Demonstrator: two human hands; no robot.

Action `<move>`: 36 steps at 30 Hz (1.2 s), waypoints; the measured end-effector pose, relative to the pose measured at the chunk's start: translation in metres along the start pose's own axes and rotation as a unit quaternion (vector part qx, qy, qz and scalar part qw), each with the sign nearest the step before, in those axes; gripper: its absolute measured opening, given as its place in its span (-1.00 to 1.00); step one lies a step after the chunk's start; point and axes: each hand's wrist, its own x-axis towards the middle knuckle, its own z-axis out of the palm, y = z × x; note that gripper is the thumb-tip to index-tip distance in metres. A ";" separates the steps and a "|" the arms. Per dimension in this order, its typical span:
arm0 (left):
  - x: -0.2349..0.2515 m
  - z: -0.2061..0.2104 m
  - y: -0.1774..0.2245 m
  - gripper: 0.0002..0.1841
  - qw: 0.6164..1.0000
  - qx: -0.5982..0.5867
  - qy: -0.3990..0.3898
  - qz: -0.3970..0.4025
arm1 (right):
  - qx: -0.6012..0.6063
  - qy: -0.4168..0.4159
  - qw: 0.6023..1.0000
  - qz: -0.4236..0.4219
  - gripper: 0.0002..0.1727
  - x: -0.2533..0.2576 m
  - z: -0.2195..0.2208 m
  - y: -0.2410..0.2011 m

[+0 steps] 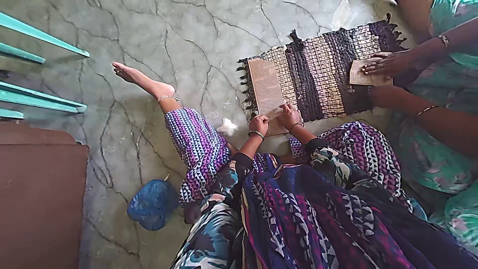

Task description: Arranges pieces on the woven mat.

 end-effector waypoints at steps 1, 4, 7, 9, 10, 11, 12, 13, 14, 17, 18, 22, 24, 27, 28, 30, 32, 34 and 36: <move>0.003 0.002 0.000 -0.79 1.000 0.006 -0.001 0.001 | -0.002 -0.002 1.000 0.003 -0.41 0.000 -0.001 0.000; 0.009 0.005 0.002 -0.78 0.998 0.054 -0.031 -0.012 | -0.026 0.014 0.999 -0.030 -0.45 -0.001 0.001 0.001; 0.011 0.006 0.002 -0.74 0.997 0.061 -0.033 -0.021 | -0.067 0.037 0.981 -0.178 -0.57 -0.008 0.007 0.000; 0.010 0.005 0.003 -0.73 0.997 0.057 -0.038 -0.023 | -0.076 -0.002 0.965 -0.252 -0.52 -0.015 0.017 -0.003; 0.010 0.002 0.006 -0.71 0.997 0.058 -0.048 -0.027 | -0.085 -0.040 0.961 -0.260 -0.46 -0.018 0.022 -0.004; 0.010 0.000 0.007 -0.72 0.996 0.060 -0.055 -0.029 | -0.099 -0.082 0.960 -0.247 -0.41 -0.021 0.026 -0.005; 0.012 0.000 0.007 -0.73 0.996 0.057 -0.055 -0.029 | -0.115 -0.110 0.961 -0.226 -0.37 -0.022 0.030 -0.005; 0.014 0.000 0.006 -0.75 0.997 0.050 -0.052 -0.031 | -0.123 -0.124 0.963 -0.205 -0.29 -0.024 0.032 -0.005; 0.015 0.000 0.006 -0.75 0.997 0.045 -0.051 -0.037 | -0.124 -0.123 0.966 -0.189 -0.19 -0.028 0.035 -0.005; 0.014 -0.005 0.005 -0.68 0.992 0.058 -0.097 -0.056 | -0.143 -0.153 0.966 -0.153 0.09 -0.043 0.038 -0.005; 0.012 -0.009 0.005 -0.68 0.989 0.066 -0.118 -0.057 | -0.154 -0.182 0.961 -0.140 0.13 -0.048 0.033 -0.007; 0.000 -0.017 -0.013 -0.73 0.978 0.085 -0.185 -0.044 | -0.184 -0.255 0.944 -0.099 0.26 -0.076 0.017 -0.018; -0.004 -0.023 -0.017 -0.72 0.972 0.086 -0.213 -0.045 | -0.217 -0.292 0.927 -0.087 0.26 -0.085 0.005 -0.028; -0.009 -0.027 -0.023 -0.73 0.985 0.050 -0.157 -0.048 | -0.188 -0.243 0.946 -0.102 -0.08 -0.082 -0.008 -0.037; -0.011 -0.028 -0.024 -0.74 0.990 0.038 -0.128 -0.053 | -0.161 -0.204 0.960 -0.108 -0.14 -0.078 -0.008 -0.039; -0.011 -0.032 -0.021 -0.73 0.995 0.030 -0.079 -0.061 | -0.139 -0.137 0.971 -0.140 -0.14 -0.061 -0.004 -0.040; -0.008 -0.036 -0.016 -0.72 0.995 0.035 -0.055 -0.069 | -0.150 -0.116 0.966 -0.175 -0.09 -0.041 0.006 -0.040; -0.004 -0.037 -0.018 -0.71 0.995 0.036 -0.047 -0.076 | -0.154 -0.130 0.964 -0.176 -0.05 -0.029 0.017 -0.040; -0.004 -0.036 -0.022 -0.70 0.994 0.039 -0.055 -0.081 | -0.157 -0.156 0.967 -0.128 -0.08 -0.033 0.006 -0.054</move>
